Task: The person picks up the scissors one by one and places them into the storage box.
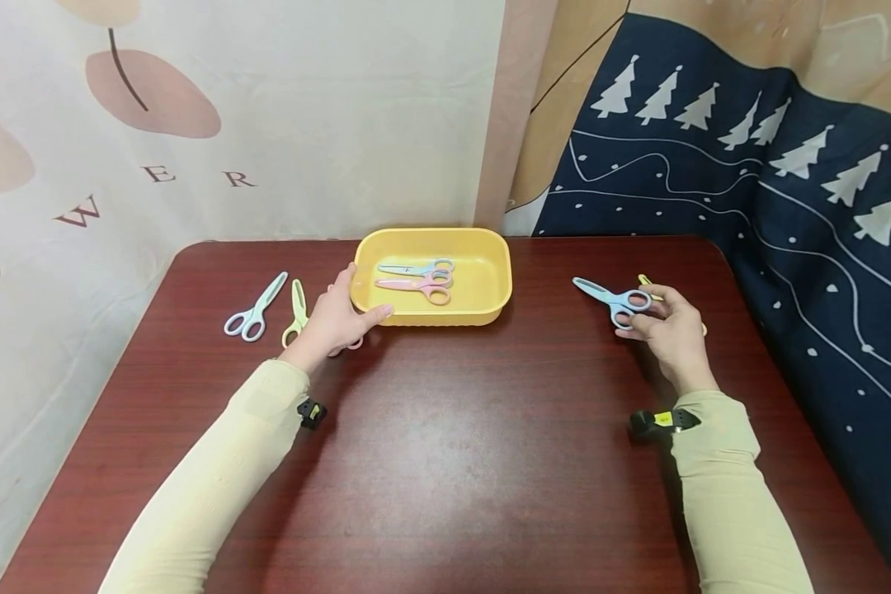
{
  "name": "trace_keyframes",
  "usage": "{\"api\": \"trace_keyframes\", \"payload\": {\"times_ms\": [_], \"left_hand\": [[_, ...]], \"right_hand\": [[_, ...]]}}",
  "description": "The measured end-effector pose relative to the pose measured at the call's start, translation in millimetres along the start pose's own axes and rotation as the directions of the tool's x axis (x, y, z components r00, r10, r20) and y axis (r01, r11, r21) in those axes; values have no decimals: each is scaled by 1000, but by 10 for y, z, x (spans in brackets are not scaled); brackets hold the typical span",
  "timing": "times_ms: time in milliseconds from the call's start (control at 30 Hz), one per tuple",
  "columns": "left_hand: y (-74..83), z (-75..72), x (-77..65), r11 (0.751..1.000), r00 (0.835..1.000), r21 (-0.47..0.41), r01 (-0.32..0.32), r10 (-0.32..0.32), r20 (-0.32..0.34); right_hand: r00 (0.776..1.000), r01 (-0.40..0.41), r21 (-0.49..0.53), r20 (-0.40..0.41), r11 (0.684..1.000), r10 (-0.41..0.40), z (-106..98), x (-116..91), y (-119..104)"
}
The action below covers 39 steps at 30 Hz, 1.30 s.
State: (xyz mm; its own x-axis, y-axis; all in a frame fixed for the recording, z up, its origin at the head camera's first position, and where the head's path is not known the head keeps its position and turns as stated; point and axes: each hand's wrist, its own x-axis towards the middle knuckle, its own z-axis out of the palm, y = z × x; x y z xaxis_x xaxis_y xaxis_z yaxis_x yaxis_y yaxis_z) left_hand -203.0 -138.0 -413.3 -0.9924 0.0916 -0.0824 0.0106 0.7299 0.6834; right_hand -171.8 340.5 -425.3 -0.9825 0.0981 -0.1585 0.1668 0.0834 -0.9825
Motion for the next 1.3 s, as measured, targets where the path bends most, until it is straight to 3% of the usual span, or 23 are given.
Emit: {"api": "trace_keyframes", "payload": {"times_ms": [167, 667, 1133, 1300], "left_hand": [[-5, 13, 9, 1000, 1000, 5, -2, 2, 4], [3, 14, -4, 1000, 1000, 8, -19, 19, 0], [28, 4, -6, 1000, 1000, 16, -10, 10, 4], [30, -5, -12, 1000, 1000, 21, -7, 7, 5]], "right_hand": [[1000, -5, 61, 14, 998, 4, -1, -16, -13], [999, -11, 103, 38, 995, 8, 36, -43, -133], [996, 39, 173, 67, 984, -51, 121, -84, -274], [996, 44, 151, 76, 987, -56, 161, -92, -329]]}}
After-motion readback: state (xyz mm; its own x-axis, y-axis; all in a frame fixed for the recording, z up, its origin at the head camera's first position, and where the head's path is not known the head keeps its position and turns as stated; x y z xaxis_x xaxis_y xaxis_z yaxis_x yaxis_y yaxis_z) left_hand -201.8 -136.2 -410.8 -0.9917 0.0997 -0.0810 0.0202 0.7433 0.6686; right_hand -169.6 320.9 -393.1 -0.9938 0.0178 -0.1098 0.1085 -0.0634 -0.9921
